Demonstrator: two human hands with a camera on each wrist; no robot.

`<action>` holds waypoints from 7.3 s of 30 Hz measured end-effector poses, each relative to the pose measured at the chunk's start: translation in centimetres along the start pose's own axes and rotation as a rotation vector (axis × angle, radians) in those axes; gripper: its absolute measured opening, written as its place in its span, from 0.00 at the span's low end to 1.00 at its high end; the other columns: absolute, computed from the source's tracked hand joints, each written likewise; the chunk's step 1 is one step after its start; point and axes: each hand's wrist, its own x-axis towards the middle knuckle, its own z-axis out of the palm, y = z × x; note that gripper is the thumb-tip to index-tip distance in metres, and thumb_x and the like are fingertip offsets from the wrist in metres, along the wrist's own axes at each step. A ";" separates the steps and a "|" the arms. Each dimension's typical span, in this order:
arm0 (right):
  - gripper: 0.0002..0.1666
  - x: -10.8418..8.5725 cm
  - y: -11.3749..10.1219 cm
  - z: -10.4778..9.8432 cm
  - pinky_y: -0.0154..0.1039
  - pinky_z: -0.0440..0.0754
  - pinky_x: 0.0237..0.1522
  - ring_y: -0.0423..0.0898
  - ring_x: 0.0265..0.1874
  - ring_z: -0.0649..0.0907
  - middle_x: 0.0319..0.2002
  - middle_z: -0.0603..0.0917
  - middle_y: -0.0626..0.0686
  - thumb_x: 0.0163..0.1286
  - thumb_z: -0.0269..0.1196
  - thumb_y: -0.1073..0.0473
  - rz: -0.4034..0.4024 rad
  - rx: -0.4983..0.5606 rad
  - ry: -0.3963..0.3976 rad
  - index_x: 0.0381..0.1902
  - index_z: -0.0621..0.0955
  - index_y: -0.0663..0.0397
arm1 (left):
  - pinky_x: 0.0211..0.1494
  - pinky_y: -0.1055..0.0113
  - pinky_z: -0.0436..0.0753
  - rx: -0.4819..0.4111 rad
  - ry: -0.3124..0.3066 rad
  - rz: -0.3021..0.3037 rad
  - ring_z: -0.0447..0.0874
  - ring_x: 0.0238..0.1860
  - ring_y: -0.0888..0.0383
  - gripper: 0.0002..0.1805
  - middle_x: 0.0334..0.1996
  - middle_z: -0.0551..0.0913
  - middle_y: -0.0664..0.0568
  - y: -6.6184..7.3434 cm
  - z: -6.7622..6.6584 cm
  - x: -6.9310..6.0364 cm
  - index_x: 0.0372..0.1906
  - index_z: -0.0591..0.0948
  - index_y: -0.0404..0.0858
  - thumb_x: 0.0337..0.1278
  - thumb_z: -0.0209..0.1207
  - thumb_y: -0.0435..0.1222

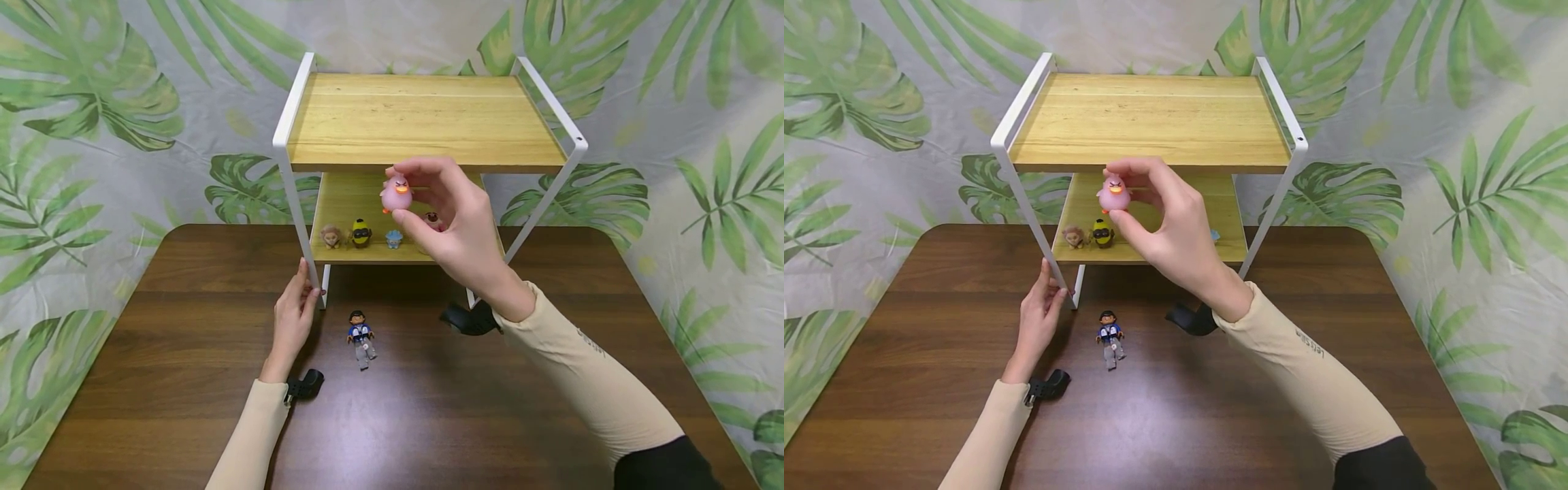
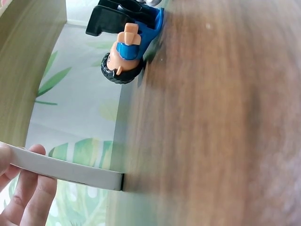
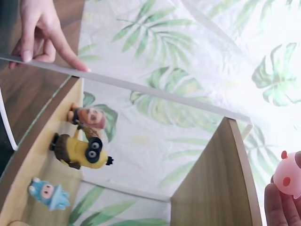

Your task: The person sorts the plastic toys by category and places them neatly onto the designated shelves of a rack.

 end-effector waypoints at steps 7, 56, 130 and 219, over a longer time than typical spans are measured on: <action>0.22 1.3 0.3 0.0 0.46 0.79 0.47 0.53 0.44 0.81 0.46 0.79 0.67 0.57 0.63 0.79 -0.037 -0.007 -0.014 0.50 0.72 0.77 | 0.31 0.52 0.80 -0.007 0.002 0.003 0.81 0.30 0.46 0.49 0.32 0.76 0.40 -0.2 0.1 0.0 0.74 0.51 0.66 0.59 0.57 0.22; 0.18 10.1 1.8 3.0 0.29 0.76 0.48 0.41 0.43 0.81 0.43 0.80 0.55 0.61 0.63 0.74 0.256 -0.199 -0.180 0.49 0.74 0.68 | 0.31 0.51 0.80 0.016 0.005 0.023 0.81 0.31 0.46 0.49 0.31 0.76 0.40 -0.6 0.2 -0.1 0.75 0.50 0.64 0.60 0.57 0.22; 0.16 -0.4 1.0 -0.4 0.43 0.81 0.42 0.52 0.41 0.82 0.44 0.81 0.61 0.59 0.60 0.80 0.121 0.035 -0.088 0.47 0.75 0.73 | 0.31 0.51 0.80 0.010 0.017 0.026 0.81 0.30 0.46 0.49 0.32 0.77 0.39 -0.5 0.2 -0.1 0.75 0.52 0.62 0.59 0.57 0.21; 0.25 -16.8 12.1 7.9 0.45 0.66 0.63 0.48 0.61 0.71 0.59 0.73 0.54 0.61 0.69 0.62 0.584 -0.223 -0.506 0.56 0.76 0.57 | 0.34 0.54 0.81 -0.013 0.010 -0.031 0.83 0.31 0.46 0.47 0.32 0.78 0.39 -0.3 0.2 -0.2 0.75 0.53 0.61 0.60 0.56 0.22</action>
